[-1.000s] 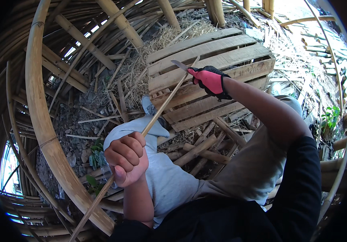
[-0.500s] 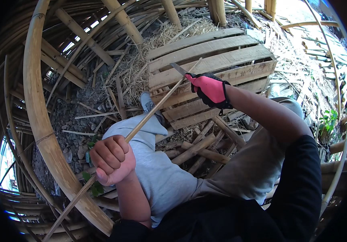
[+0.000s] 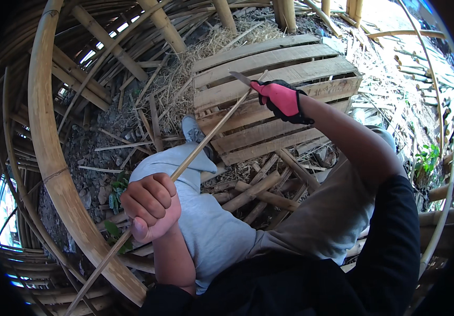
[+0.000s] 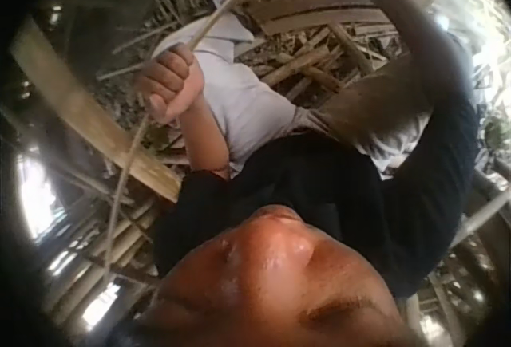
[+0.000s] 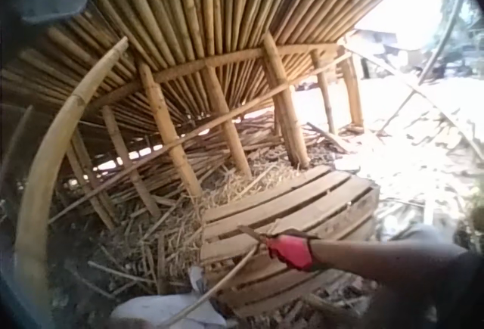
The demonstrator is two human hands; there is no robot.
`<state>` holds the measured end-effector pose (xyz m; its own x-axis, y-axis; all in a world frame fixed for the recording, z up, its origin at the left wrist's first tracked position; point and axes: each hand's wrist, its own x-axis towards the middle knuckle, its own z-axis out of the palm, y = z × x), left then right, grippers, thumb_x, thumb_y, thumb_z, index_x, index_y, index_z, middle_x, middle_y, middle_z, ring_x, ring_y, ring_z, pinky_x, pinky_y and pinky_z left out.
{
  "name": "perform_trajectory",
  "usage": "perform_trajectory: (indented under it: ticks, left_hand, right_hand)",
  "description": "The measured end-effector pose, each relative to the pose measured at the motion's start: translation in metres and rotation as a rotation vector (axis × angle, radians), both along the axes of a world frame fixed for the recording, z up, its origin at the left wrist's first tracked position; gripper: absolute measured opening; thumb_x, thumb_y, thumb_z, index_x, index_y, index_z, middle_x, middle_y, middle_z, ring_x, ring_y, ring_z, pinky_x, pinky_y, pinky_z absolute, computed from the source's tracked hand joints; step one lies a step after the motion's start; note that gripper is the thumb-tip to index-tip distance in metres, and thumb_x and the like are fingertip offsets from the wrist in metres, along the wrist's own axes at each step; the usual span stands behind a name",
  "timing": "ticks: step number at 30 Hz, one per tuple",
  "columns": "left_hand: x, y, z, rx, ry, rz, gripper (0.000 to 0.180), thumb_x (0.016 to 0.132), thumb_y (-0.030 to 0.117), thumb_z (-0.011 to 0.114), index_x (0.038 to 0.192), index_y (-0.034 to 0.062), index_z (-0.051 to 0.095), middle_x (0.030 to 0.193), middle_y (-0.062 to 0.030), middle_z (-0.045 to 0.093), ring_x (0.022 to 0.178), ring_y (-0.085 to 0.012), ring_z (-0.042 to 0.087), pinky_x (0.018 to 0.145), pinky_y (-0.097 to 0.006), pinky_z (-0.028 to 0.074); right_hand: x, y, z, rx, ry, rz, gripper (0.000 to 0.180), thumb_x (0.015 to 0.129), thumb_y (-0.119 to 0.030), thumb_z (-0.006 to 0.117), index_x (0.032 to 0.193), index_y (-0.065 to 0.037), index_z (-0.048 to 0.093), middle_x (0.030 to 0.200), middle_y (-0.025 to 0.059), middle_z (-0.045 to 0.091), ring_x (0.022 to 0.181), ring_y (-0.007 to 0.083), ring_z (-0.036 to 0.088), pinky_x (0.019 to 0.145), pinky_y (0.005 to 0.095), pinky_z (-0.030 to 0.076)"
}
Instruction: The person uses a knife to shave and smooth a thin bamboo stick. They hold the stick with their left hand and repeatedly scrape the surface with the knife in their right hand, removing thin shavings.
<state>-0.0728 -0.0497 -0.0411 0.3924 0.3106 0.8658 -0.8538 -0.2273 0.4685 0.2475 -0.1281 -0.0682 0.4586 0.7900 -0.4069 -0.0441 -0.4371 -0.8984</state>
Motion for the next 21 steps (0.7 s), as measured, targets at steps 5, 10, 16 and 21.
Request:
perform_trajectory:
  ticks: [5, 10, 16, 21]
  left_hand:
    - [-0.006, 0.001, 0.0, -0.011, -0.018, 0.014, 0.059, 0.094, 0.027, 0.062, 0.045, 0.0172, 0.029, 0.039, 0.0066, 0.025, 0.036, -0.0086, 0.02, 0.049, -0.027, 0.021]
    - [0.001, -0.006, 0.001, 0.019, 0.0, 0.006, 0.06, 0.094, 0.027, 0.061, 0.045, 0.0172, 0.029, 0.039, 0.0065, 0.025, 0.037, -0.0086, 0.021, 0.049, -0.027, 0.021]
    - [0.0, -0.007, -0.005, -0.02, 0.013, 0.065, 0.06, 0.094, 0.027, 0.062, 0.045, 0.0158, 0.029, 0.039, 0.0056, 0.026, 0.037, -0.0094, 0.022, 0.049, -0.028, 0.022]
    - [0.007, -0.015, -0.002, 0.049, 0.013, 0.029, 0.058, 0.092, 0.025, 0.061, 0.044, 0.0152, 0.029, 0.039, 0.0052, 0.026, 0.037, -0.0106, 0.022, 0.049, -0.028, 0.024]
  right_hand:
    - [-0.062, -0.01, 0.026, -0.056, 0.038, 0.23, 0.059, 0.096, -0.067, 0.051, 0.077, -0.01, 0.053, 0.051, -0.004, 0.036, 0.038, 0.0106, 0.035, 0.037, 0.0299, 0.026]
    - [-0.005, 0.007, -0.006, -0.014, 0.031, 0.059, 0.064, 0.093, -0.071, 0.052, 0.081, -0.008, 0.057, 0.054, -0.0032, 0.039, 0.041, 0.0113, 0.037, 0.041, 0.0294, 0.029]
    - [-0.055, -0.009, 0.02, -0.019, 0.064, 0.126, 0.057, 0.096, -0.064, 0.053, 0.076, -0.01, 0.056, 0.056, -0.0036, 0.04, 0.043, 0.0107, 0.037, 0.042, 0.0293, 0.029]
    - [-0.062, -0.012, 0.029, 0.0, -0.071, 0.153, 0.053, 0.099, -0.057, 0.054, 0.086, -0.007, 0.065, 0.065, 0.0028, 0.056, 0.053, 0.0147, 0.049, 0.052, 0.0322, 0.041]
